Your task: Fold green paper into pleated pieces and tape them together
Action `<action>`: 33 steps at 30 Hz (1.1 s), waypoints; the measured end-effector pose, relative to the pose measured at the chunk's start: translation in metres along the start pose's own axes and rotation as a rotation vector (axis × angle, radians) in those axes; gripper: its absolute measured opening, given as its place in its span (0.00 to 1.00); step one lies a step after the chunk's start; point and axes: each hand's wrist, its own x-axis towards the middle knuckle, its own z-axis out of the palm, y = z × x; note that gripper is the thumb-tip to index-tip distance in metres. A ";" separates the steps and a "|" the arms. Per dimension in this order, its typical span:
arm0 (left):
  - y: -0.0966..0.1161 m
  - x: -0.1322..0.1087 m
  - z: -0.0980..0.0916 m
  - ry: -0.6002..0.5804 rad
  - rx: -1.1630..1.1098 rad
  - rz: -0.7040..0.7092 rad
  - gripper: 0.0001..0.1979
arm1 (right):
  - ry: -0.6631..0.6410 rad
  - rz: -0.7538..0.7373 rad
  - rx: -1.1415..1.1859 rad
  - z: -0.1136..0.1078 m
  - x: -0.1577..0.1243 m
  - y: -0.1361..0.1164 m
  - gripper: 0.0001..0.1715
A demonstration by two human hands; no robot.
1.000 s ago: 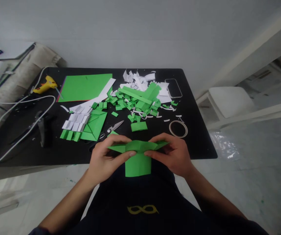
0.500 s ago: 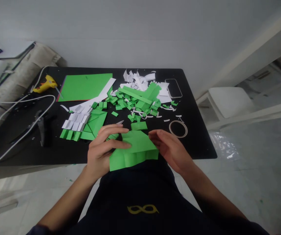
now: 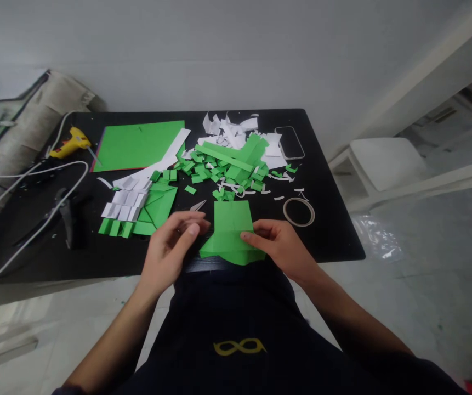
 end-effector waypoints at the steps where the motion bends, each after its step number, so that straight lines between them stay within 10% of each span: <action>1: 0.001 0.000 0.001 -0.085 -0.032 -0.076 0.13 | -0.009 -0.004 -0.003 0.000 0.000 0.001 0.16; 5: 0.002 0.003 0.009 -0.244 -0.083 -0.200 0.15 | -0.054 -0.011 0.007 0.001 0.001 0.002 0.17; 33: 0.001 0.009 0.007 -0.170 -0.012 -0.158 0.15 | -0.031 -0.018 -0.067 0.000 0.003 -0.007 0.16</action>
